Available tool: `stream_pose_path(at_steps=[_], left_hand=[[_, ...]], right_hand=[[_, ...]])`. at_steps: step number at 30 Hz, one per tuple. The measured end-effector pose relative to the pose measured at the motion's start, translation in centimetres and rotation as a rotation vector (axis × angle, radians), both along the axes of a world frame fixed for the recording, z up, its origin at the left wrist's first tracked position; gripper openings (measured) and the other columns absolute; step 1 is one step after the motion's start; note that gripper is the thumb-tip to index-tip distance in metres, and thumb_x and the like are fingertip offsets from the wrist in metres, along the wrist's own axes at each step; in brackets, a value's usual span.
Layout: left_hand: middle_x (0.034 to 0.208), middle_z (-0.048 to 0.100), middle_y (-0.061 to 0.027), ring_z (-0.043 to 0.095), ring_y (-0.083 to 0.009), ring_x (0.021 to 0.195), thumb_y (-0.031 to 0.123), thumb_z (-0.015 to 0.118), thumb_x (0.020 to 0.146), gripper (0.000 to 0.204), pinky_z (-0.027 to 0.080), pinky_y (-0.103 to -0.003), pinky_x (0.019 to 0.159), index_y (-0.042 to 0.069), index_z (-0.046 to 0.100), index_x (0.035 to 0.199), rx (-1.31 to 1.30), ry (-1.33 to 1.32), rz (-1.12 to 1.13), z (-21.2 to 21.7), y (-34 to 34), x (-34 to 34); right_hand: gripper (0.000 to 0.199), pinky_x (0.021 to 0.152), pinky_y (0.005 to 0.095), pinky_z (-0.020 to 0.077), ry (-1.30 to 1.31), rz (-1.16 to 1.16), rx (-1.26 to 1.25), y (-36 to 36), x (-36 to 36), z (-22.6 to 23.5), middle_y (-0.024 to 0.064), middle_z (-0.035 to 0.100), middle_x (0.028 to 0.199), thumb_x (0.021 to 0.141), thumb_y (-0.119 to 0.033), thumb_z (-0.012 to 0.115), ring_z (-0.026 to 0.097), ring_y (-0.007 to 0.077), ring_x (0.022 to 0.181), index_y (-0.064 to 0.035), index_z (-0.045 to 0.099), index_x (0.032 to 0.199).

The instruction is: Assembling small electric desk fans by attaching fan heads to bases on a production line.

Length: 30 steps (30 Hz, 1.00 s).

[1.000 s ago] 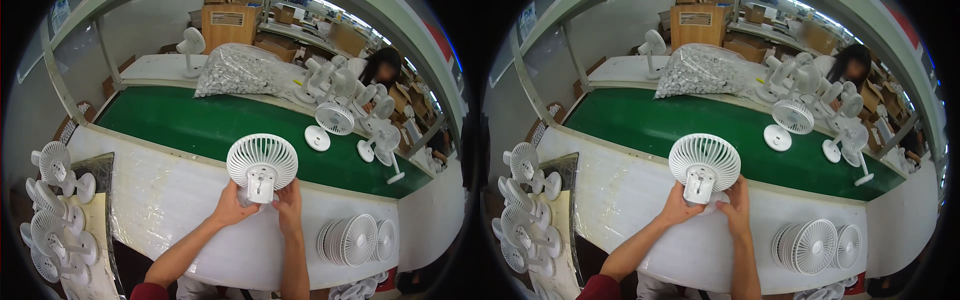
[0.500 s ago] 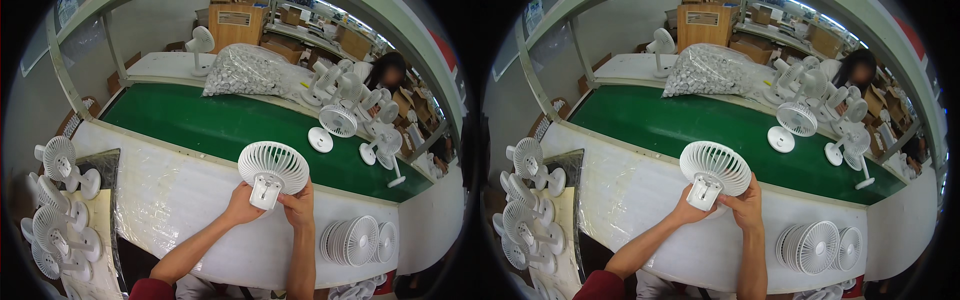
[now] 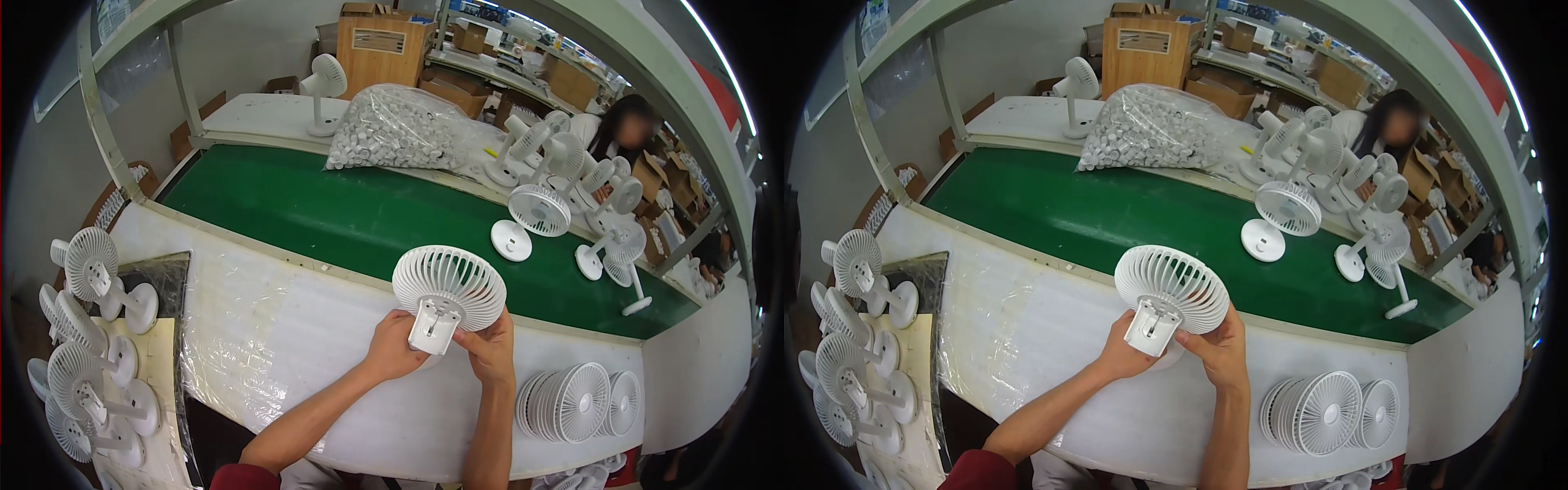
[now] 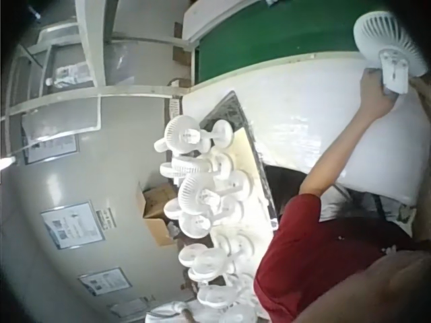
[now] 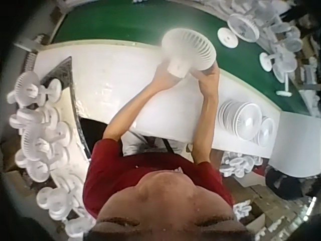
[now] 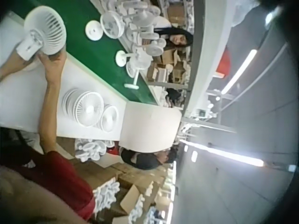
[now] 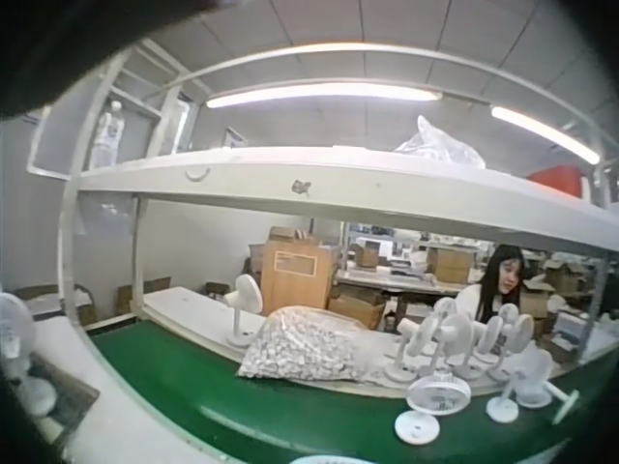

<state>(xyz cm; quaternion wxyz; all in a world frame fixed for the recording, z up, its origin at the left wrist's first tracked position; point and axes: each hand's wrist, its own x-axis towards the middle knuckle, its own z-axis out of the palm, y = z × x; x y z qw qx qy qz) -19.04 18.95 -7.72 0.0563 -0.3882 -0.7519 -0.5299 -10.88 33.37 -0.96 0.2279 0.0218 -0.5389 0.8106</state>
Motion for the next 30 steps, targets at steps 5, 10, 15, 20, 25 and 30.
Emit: stream_pose_path(at_steps=[5, 10, 15, 20, 25, 30], left_hand=[[0.078, 0.07, -0.0048, 0.063, -0.0284, 0.08, 0.014, 0.076, 0.068, 0.02, 0.048, -0.033, 0.086, 0.01, 0.069, 0.086, -0.009, 0.046, 0.011, -0.7, 0.1, -0.3], [0.076, 0.069, -0.0046, 0.062, -0.0286, 0.08, 0.014, 0.076, 0.068, 0.018, 0.049, -0.034, 0.085, 0.009, 0.068, 0.084, -0.003, 0.07, -0.025, -0.8, 0.0, -0.4], [0.078, 0.071, -0.0047, 0.063, -0.0282, 0.079, 0.012, 0.075, 0.068, 0.02, 0.048, -0.034, 0.084, 0.009, 0.07, 0.087, 0.024, 0.05, -0.037, -0.2, -0.2, -0.1], [0.087, 0.071, -0.0076, 0.065, -0.0285, 0.082, 0.01, 0.075, 0.069, 0.028, 0.049, -0.035, 0.084, 0.008, 0.07, 0.096, 0.057, -0.028, -0.063, 0.8, -0.5, 0.1], [0.104, 0.068, -0.015, 0.068, -0.0311, 0.091, 0.008, 0.077, 0.07, 0.044, 0.054, -0.037, 0.081, 0.003, 0.065, 0.113, -0.026, 0.017, -0.118, 1.3, -0.7, -0.1], [0.103, 0.068, -0.0146, 0.068, -0.0303, 0.088, 0.008, 0.077, 0.071, 0.044, 0.054, -0.036, 0.077, 0.003, 0.064, 0.113, -0.044, 0.054, -0.125, 1.4, -0.7, -0.2]], right_hand=[[0.072, 0.103, 0.0356, 0.0469, -0.01, 0.023, -0.025, 0.2, 0.2, -0.4, 0.0119, 0.063, 0.126, 0.068, 0.016, 0.071, 0.062, 0.0237, 0.112, -0.0024, 0.052, 0.135], [0.071, 0.104, 0.0354, 0.0457, -0.017, 0.026, -0.067, -0.1, 0.4, -0.7, 0.012, 0.063, 0.128, 0.069, 0.016, 0.068, 0.061, 0.0237, 0.114, -0.002, 0.051, 0.136], [0.071, 0.105, 0.0352, 0.0441, -0.011, 0.041, -0.094, 0.0, 0.6, -1.0, 0.0122, 0.062, 0.128, 0.07, 0.015, 0.066, 0.06, 0.0235, 0.116, -0.0018, 0.05, 0.137], [0.071, 0.106, 0.0352, 0.0422, 0.035, 0.086, -0.147, 0.5, 0.7, -1.4, 0.0126, 0.062, 0.129, 0.07, 0.014, 0.065, 0.059, 0.0234, 0.118, -0.0015, 0.05, 0.138], [0.071, 0.107, 0.0351, 0.041, -0.017, 0.081, -0.129, 0.5, 0.7, -1.6, 0.0127, 0.062, 0.129, 0.071, 0.013, 0.064, 0.058, 0.0233, 0.118, -0.0008, 0.049, 0.138], [0.07, 0.106, 0.0348, 0.0414, -0.022, 0.091, -0.127, 0.6, 0.8, -1.7, 0.0126, 0.062, 0.129, 0.071, 0.013, 0.064, 0.059, 0.0232, 0.118, -0.0003, 0.05, 0.138]])
